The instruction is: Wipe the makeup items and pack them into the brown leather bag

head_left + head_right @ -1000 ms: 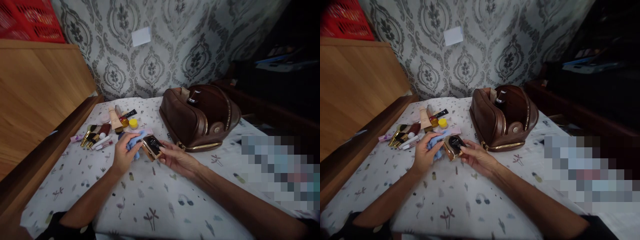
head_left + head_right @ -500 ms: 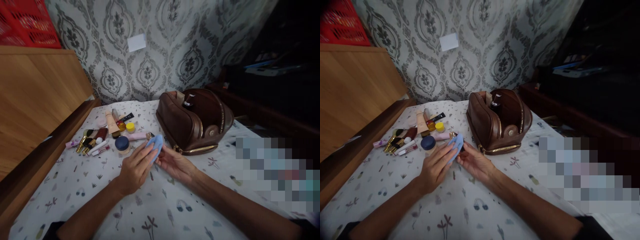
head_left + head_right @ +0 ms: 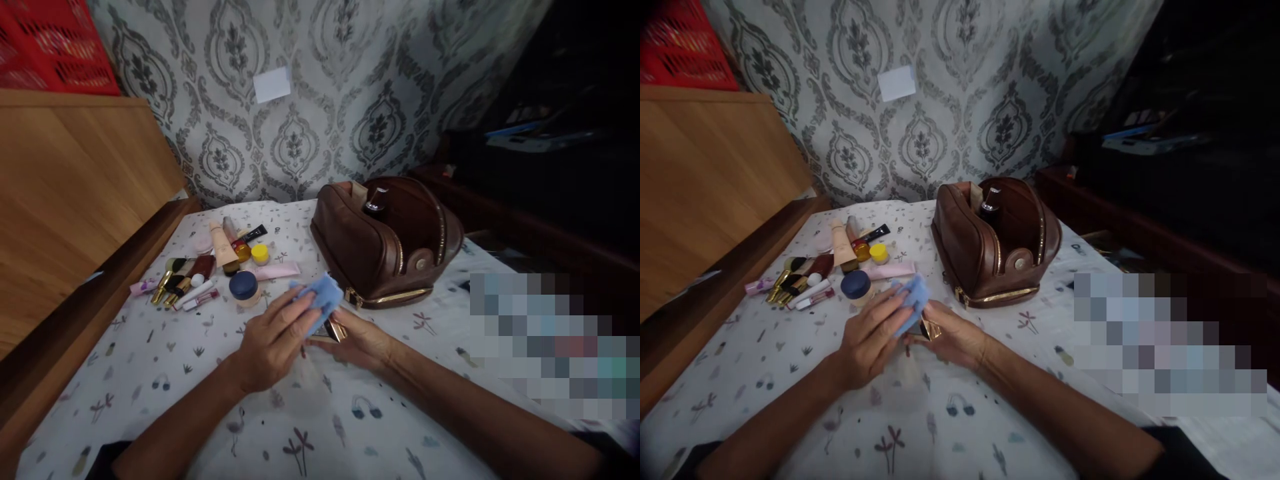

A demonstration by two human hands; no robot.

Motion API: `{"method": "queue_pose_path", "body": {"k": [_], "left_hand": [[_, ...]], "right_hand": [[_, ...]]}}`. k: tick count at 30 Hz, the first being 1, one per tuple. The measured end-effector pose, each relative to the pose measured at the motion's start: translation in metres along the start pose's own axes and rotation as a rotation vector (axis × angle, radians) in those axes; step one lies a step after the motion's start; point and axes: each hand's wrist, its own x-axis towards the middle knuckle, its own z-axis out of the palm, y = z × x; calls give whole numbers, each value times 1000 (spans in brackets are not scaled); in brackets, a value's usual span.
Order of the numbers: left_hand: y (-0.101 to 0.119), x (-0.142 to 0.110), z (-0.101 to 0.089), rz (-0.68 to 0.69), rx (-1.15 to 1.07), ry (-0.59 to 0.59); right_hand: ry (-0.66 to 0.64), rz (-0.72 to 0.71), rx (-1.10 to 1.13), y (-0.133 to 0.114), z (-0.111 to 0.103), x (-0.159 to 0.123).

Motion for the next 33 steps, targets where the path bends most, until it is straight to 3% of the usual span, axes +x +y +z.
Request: {"method": "queue_pose_path", "body": {"k": [5, 12, 19, 24, 27, 30, 33], "left_hand": [[-9, -5, 0, -250, 60, 7], [-17, -12, 8, -346, 90, -39], [-8, -9, 6, -278, 33, -93], [4, -5, 7, -113, -52, -153], [5, -4, 7, -91, -36, -159], [-3, -8, 7, -206, 37, -151], [-12, -14, 9, -418, 83, -139]], "right_hand": [[-86, -32, 66, -1, 10, 2], [31, 51, 294, -2, 4, 7], [123, 3, 422, -9, 0, 10], [140, -12, 307, -7, -1, 12], [136, -19, 282, -2, 0, 12], [116, -21, 319, -2, 3, 10], [69, -25, 317, -7, 4, 8]]}}
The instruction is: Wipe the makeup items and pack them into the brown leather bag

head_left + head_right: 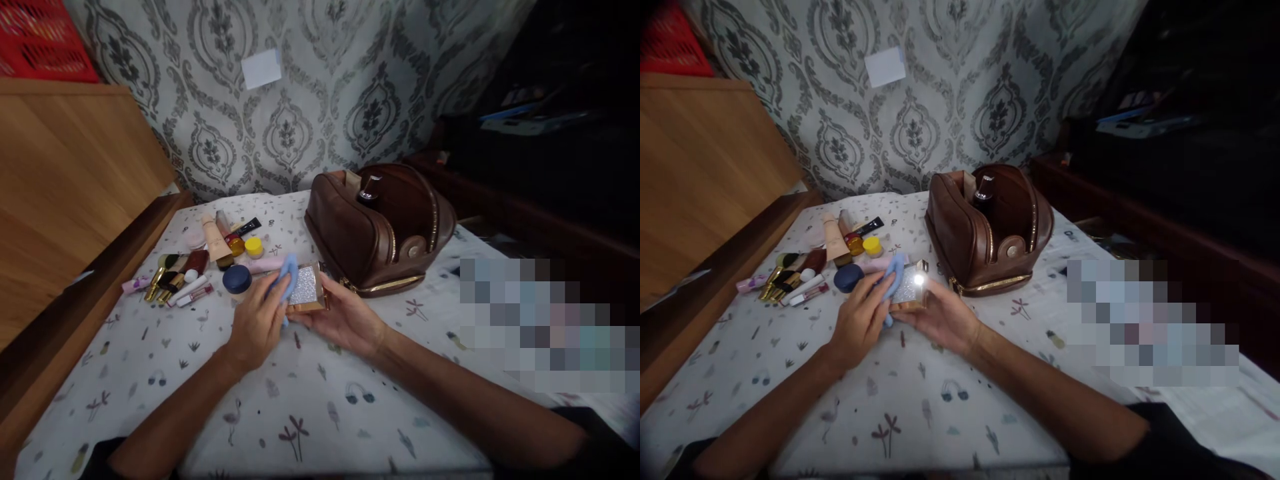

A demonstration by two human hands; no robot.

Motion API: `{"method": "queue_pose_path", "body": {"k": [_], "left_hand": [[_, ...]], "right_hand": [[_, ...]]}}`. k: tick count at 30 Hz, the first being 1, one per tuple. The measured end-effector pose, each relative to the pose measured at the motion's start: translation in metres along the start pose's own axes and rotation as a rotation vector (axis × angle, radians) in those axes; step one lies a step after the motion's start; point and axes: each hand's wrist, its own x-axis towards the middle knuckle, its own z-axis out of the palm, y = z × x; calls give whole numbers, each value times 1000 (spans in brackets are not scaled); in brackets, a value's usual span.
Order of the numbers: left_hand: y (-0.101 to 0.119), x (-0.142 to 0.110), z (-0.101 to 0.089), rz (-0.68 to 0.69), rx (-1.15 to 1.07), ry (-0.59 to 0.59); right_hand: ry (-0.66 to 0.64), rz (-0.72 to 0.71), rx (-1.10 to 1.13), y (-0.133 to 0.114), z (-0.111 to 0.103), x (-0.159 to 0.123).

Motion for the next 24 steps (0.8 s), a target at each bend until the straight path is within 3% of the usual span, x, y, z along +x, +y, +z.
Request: {"method": "queue_pose_path", "body": {"k": [7, 14, 19, 24], "left_hand": [[2, 5, 2, -400, -385, -109], [19, 11, 0, -903, -1223, -248], [17, 12, 4, -1081, -1404, -147], [10, 14, 2, -1135, -1371, 37]], "right_hand": [[52, -186, -70, -3, 2, 1], [110, -376, -354, 2, 6, -2], [63, -395, -532, 0, 2, -3], [83, -458, -805, -3, 3, -4]]}}
